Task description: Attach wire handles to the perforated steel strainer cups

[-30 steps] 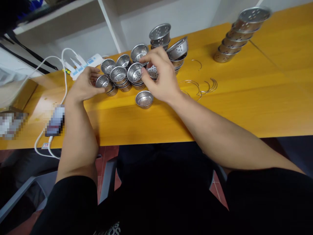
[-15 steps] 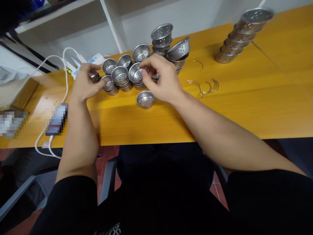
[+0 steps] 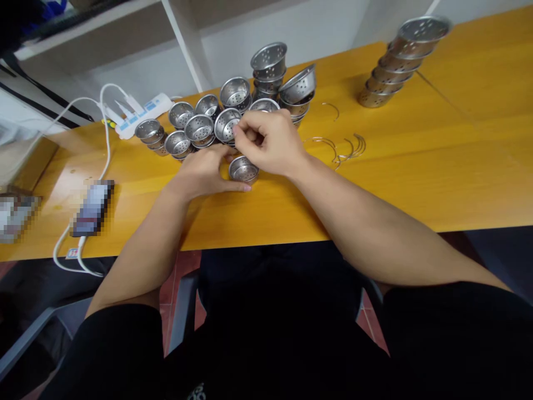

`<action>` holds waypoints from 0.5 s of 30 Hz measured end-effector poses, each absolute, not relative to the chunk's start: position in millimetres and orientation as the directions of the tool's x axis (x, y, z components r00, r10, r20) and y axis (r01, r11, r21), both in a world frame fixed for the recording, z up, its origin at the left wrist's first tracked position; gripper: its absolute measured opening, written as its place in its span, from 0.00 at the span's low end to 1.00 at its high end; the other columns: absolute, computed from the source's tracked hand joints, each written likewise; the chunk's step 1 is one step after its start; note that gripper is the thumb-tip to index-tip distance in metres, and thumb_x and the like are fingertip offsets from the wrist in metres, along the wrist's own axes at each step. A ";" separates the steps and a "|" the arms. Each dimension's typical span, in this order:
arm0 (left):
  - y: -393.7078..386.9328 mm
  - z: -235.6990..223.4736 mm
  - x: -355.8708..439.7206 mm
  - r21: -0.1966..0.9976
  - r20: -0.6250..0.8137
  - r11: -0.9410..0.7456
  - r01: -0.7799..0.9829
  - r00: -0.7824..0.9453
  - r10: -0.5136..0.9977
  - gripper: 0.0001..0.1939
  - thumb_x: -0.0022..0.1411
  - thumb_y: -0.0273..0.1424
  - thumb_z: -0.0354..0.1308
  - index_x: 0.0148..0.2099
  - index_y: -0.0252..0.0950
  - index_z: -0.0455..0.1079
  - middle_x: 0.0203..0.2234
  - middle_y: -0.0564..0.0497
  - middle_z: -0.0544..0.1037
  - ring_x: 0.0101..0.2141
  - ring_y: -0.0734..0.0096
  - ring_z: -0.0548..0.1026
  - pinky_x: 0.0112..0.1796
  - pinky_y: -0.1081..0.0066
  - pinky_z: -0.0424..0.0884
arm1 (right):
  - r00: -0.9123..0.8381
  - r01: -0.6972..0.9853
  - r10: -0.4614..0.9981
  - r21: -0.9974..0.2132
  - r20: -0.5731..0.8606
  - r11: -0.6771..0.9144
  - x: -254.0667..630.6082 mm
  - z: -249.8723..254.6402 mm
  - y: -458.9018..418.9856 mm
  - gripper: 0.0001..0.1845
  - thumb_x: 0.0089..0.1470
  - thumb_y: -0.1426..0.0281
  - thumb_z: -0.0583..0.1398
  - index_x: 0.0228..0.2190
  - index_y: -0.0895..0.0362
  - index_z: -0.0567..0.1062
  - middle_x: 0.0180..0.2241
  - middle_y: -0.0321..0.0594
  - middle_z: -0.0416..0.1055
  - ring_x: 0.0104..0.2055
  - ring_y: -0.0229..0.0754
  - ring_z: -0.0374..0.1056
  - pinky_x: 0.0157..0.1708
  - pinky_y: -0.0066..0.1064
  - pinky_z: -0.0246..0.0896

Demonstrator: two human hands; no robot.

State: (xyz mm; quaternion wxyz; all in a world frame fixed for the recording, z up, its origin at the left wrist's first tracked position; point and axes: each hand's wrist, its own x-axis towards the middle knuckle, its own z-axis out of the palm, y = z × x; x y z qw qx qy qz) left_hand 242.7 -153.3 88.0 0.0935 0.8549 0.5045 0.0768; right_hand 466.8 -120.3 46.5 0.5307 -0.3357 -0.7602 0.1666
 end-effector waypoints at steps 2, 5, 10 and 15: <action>-153.7 85.5 248.1 0.232 -0.010 -0.504 0.832 0.520 0.854 0.41 0.63 0.51 0.85 0.71 0.41 0.79 0.71 0.38 0.84 0.70 0.33 0.82 0.68 0.44 0.82 | -0.228 0.358 0.679 -0.588 0.698 0.725 468.0 47.7 -121.1 0.31 0.73 0.38 0.69 0.31 0.49 0.75 0.24 0.38 0.66 0.30 0.48 0.68 0.37 0.44 0.73; -143.8 68.1 249.3 0.353 0.036 -0.557 0.752 0.584 0.811 0.46 0.63 0.39 0.84 0.78 0.36 0.72 0.79 0.33 0.76 0.77 0.32 0.76 0.77 0.41 0.75 | -0.264 0.385 0.682 -0.574 0.681 0.722 469.1 49.0 -122.1 0.31 0.73 0.39 0.68 0.31 0.49 0.75 0.24 0.38 0.66 0.30 0.47 0.66 0.36 0.44 0.71; -119.9 38.6 236.0 0.550 0.203 -0.558 0.621 0.549 0.811 0.47 0.57 0.32 0.85 0.74 0.39 0.70 0.70 0.36 0.83 0.68 0.35 0.84 0.69 0.43 0.83 | -0.299 0.440 0.728 -0.587 0.617 0.679 468.2 47.8 -122.2 0.28 0.77 0.45 0.66 0.30 0.50 0.74 0.27 0.40 0.70 0.31 0.47 0.67 0.39 0.45 0.70; -113.5 36.5 228.3 0.583 0.196 -0.531 0.615 0.528 0.826 0.41 0.55 0.33 0.87 0.67 0.36 0.74 0.63 0.39 0.87 0.61 0.37 0.86 0.63 0.47 0.84 | -0.285 0.523 0.813 -0.628 0.508 0.576 469.9 46.1 -116.6 0.19 0.76 0.54 0.66 0.34 0.51 0.80 0.32 0.44 0.80 0.36 0.51 0.75 0.43 0.46 0.73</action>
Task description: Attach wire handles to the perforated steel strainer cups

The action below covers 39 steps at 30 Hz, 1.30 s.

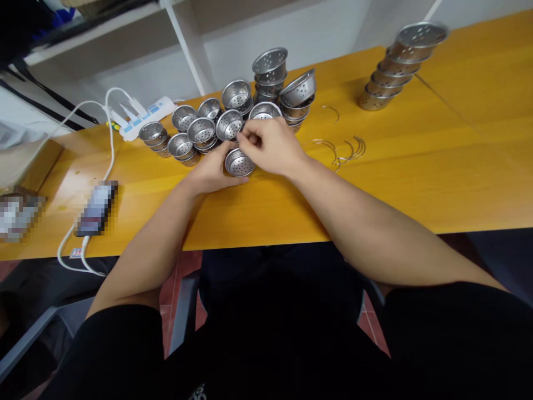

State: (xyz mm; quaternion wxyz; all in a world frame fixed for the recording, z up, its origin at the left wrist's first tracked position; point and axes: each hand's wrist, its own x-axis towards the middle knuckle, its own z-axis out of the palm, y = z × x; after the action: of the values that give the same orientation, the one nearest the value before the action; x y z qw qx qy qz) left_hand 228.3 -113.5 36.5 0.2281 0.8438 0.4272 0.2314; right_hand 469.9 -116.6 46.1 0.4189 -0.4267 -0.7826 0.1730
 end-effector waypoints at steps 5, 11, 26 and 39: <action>-108.0 34.0 226.3 0.626 0.180 -0.505 0.594 0.521 0.835 0.40 0.56 0.35 0.85 0.67 0.33 0.76 0.62 0.38 0.87 0.61 0.37 0.86 0.64 0.45 0.82 | -0.319 0.558 0.841 -0.631 0.437 0.540 472.8 44.0 -111.1 0.14 0.75 0.56 0.66 0.40 0.52 0.85 0.38 0.48 0.86 0.41 0.55 0.81 0.50 0.50 0.78; -90.3 25.0 208.5 0.728 0.204 -0.500 0.470 0.548 0.811 0.42 0.55 0.47 0.82 0.66 0.34 0.76 0.63 0.37 0.86 0.63 0.38 0.85 0.68 0.43 0.81 | -0.337 0.580 0.851 -0.623 0.403 0.525 477.4 39.8 -103.5 0.12 0.74 0.59 0.67 0.44 0.53 0.88 0.43 0.50 0.88 0.44 0.60 0.84 0.55 0.56 0.81; -67.9 12.5 197.5 0.774 0.236 -0.499 0.391 0.552 0.799 0.43 0.54 0.50 0.83 0.65 0.37 0.76 0.66 0.35 0.86 0.67 0.37 0.84 0.72 0.41 0.77 | -0.459 0.561 0.807 -0.583 0.372 0.588 485.0 15.5 -73.0 0.28 0.76 0.50 0.64 0.66 0.51 0.89 0.64 0.48 0.87 0.63 0.67 0.84 0.71 0.64 0.78; -64.8 11.0 199.5 0.812 0.233 -0.457 0.362 0.518 0.823 0.44 0.51 0.53 0.83 0.63 0.38 0.76 0.64 0.37 0.87 0.65 0.41 0.86 0.72 0.44 0.78 | -0.452 0.535 0.822 -0.633 0.346 0.560 479.3 -0.3 -56.5 0.49 0.75 0.24 0.50 0.54 0.51 0.88 0.54 0.51 0.88 0.55 0.62 0.83 0.61 0.54 0.76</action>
State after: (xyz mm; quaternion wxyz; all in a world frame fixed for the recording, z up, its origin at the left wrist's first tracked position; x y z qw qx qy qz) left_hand 199.5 -64.8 11.0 0.3625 0.7921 0.3741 0.3182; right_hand 479.3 -56.5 -0.3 0.3220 -0.4127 -0.8223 0.2230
